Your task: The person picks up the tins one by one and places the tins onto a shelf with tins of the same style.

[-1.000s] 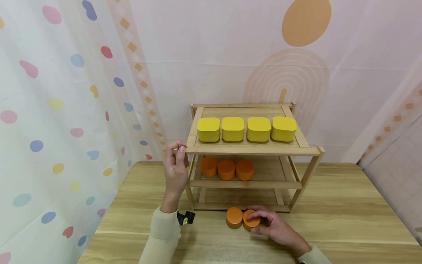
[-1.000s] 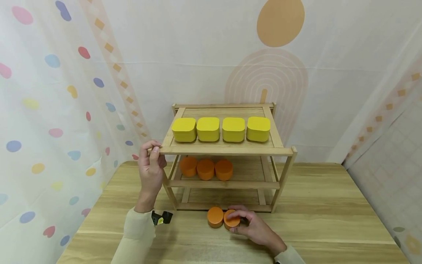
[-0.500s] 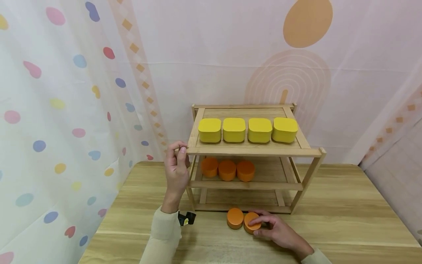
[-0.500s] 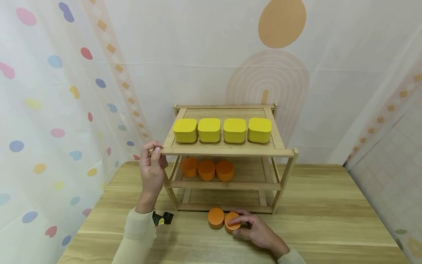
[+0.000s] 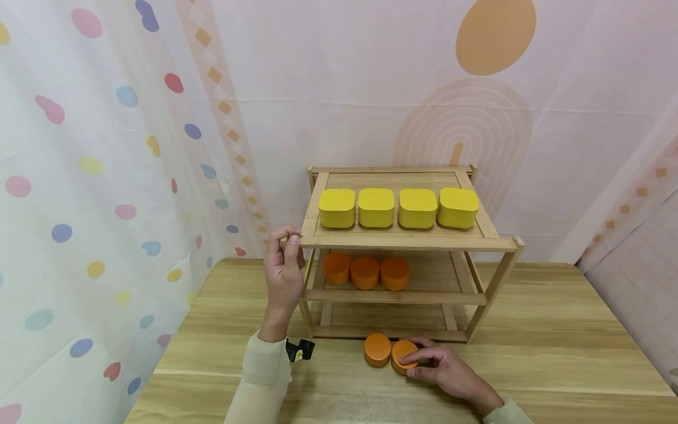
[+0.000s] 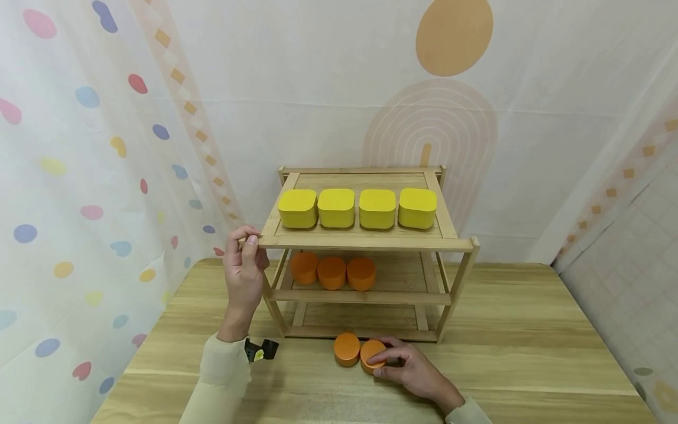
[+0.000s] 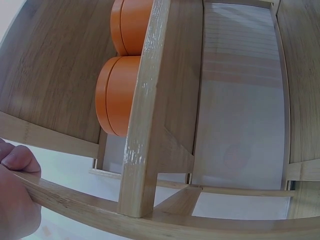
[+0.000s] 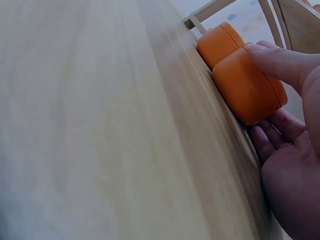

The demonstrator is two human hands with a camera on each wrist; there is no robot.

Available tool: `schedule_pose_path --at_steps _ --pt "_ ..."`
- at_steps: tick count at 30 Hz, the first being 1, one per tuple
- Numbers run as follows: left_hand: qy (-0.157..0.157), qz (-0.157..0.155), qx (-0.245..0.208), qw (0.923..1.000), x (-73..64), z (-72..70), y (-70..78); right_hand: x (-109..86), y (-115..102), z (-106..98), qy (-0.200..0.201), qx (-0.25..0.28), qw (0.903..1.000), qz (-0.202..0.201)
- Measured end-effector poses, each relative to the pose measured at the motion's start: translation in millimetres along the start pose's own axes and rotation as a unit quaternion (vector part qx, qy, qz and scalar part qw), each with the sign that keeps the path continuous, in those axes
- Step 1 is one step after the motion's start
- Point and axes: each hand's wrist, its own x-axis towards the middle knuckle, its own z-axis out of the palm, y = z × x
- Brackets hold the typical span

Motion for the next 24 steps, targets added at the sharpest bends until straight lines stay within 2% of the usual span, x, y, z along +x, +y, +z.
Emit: schedule_pose_path --at_steps 13,24 --pt "-0.002 -0.006 -0.009 0.9999 -0.2 1.3 -2.3 -2.5 -1.1 0.2 -0.001 0.021 0.9997 -0.011" --pt "-0.001 -0.011 -0.006 0.9999 -0.6 0.0 0.6 -0.6 -1.5 0.7 -0.002 0.030 0.9995 0.007"
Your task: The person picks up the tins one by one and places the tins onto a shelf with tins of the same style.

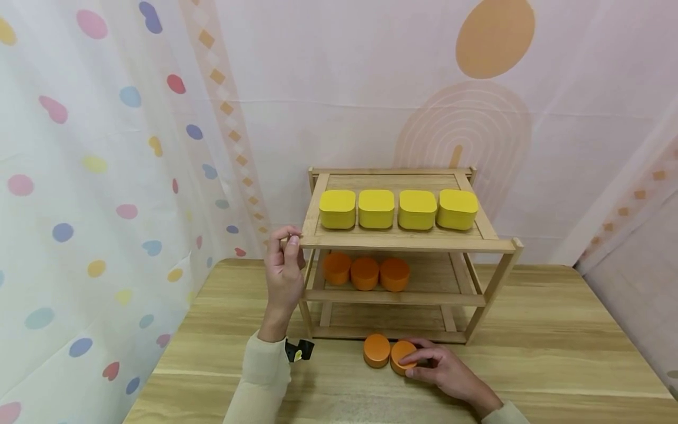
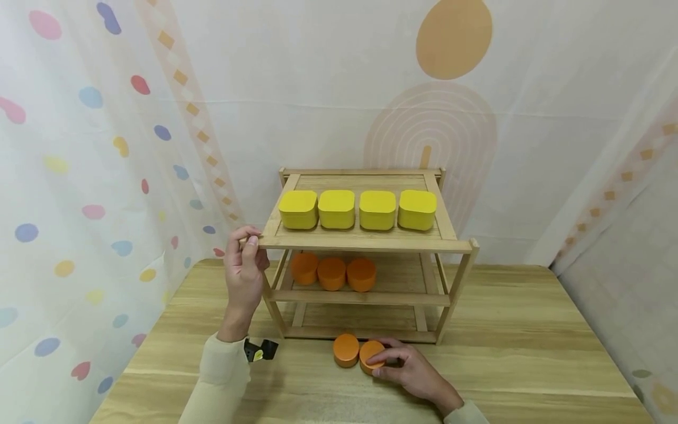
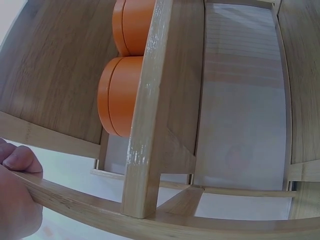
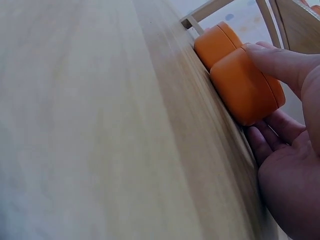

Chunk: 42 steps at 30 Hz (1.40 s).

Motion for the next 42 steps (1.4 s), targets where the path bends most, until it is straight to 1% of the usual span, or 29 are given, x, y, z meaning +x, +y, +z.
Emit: schedule_pose_path --at_steps 5,13,18,21,23,25,30,33,38,42 --pt "-0.006 -0.013 -0.001 0.9999 0.9 1.1 1.1 -0.2 -1 -1 0.009 0.001 0.9999 0.003" --pt "-0.001 -0.048 0.027 0.9985 3.0 1.6 6.9 0.7 -4 -1 0.003 0.014 0.9999 0.009" --pt "-0.013 -0.071 0.039 0.9966 7.0 0.2 11.5 1.5 -3 0 0.005 0.014 0.9999 -0.001" --pt "-0.019 -0.090 0.046 0.9947 8.8 -0.6 13.3 1.0 -2 1 0.009 0.015 0.9998 -0.009" --pt "-0.017 -0.103 0.046 0.9934 9.3 -0.5 14.1 0.1 -2 1 0.015 0.013 0.9997 -0.012" --pt "-0.007 -0.111 0.044 0.9928 9.2 0.2 14.1 -0.7 -2 1 0.018 0.014 0.9997 -0.010" --pt "0.020 -0.095 0.056 0.9937 10.0 2.6 11.7 -1.2 -6 0 0.014 0.012 0.9998 -0.012" --pt "0.029 -0.086 0.061 0.9939 10.5 3.7 11.1 -0.7 -10 -3 0.005 0.010 0.9998 -0.015" --pt "0.034 -0.078 0.061 0.9945 10.3 5.7 11.8 1.4 -15 -6 -0.003 0.000 0.9997 -0.025" --pt "0.035 -0.069 0.064 0.9949 10.3 6.0 12.1 4.0 -17 -7 0.000 -0.019 0.9995 -0.026"
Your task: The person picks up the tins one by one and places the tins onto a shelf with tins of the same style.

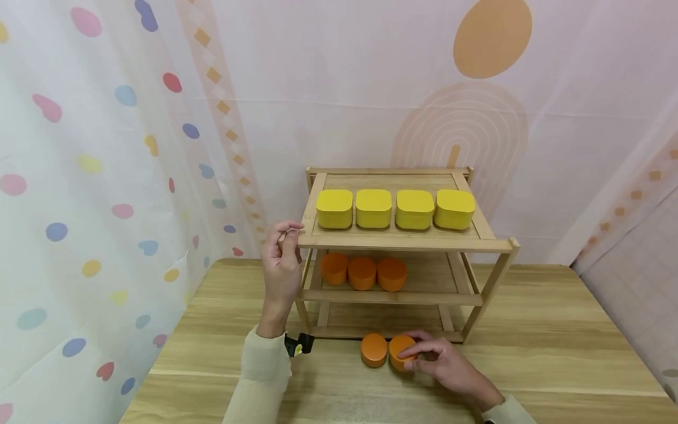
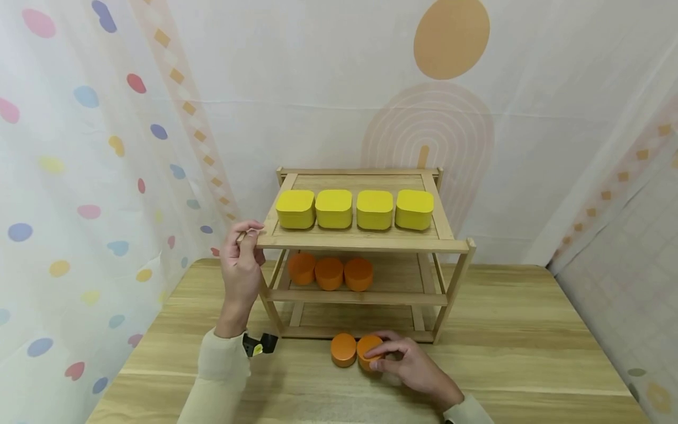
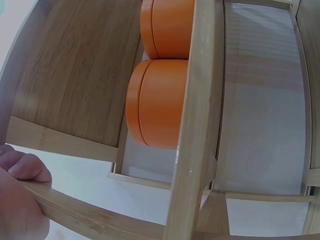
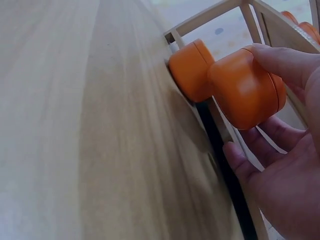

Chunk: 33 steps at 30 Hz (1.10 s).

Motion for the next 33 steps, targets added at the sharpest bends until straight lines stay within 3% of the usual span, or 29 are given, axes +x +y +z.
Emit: schedule_pose_path --at_steps 6,15,33 --pt "0.001 0.012 0.004 0.9999 2.4 -0.9 -1.3 3.9 -7 -2 0.006 -0.019 0.9998 -0.005" --pt "-0.006 0.023 -0.002 0.9997 4.6 -0.4 -1.5 7.0 -15 -3 0.003 -0.030 0.9986 -0.044" --pt "-0.011 0.017 -0.005 0.9998 -0.3 -2.6 -2.0 9.4 -35 -2 0.014 -0.046 0.9962 -0.072"
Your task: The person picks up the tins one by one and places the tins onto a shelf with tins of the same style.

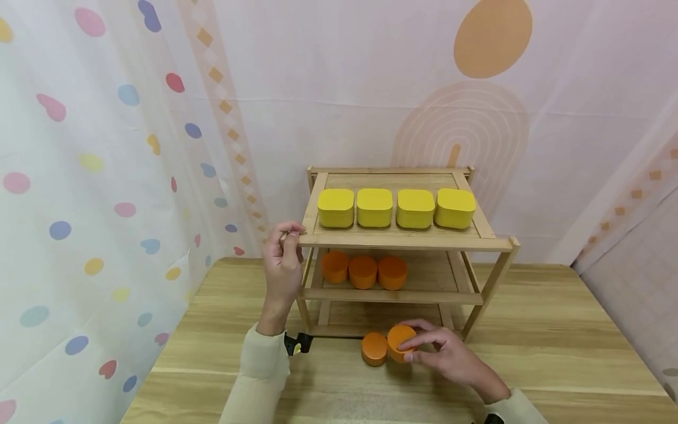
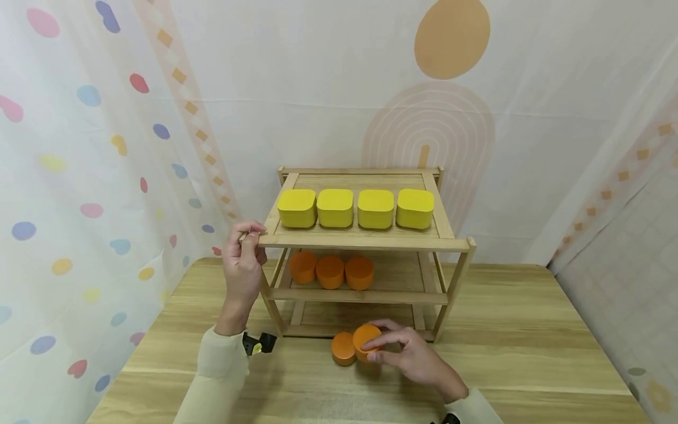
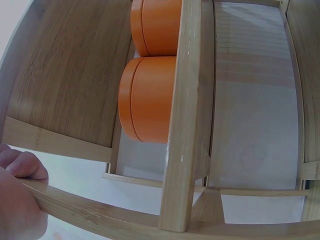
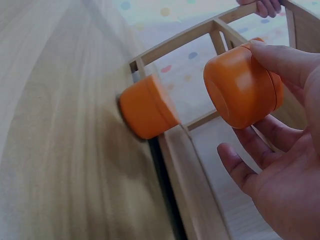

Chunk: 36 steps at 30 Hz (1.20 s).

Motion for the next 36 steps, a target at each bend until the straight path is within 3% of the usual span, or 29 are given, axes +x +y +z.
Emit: schedule_pose_path --at_steps 10,18,26,36 --pt "-0.001 -0.003 0.002 1.0000 0.3 0.0 1.1 4.2 -23 -12 0.011 0.003 0.9977 -0.066" --pt "-0.003 -0.006 0.004 1.0000 0.0 -0.6 0.1 4.7 -38 -23 0.039 -0.018 0.9982 -0.042" --pt "-0.002 -0.004 0.002 1.0000 0.9 -0.7 0.1 8.3 -45 -30 0.048 -0.015 0.9954 -0.082" --pt "-0.001 -0.010 0.002 1.0000 -0.9 1.0 3.6 10.6 -55 -36 0.052 -0.011 0.9943 -0.093"
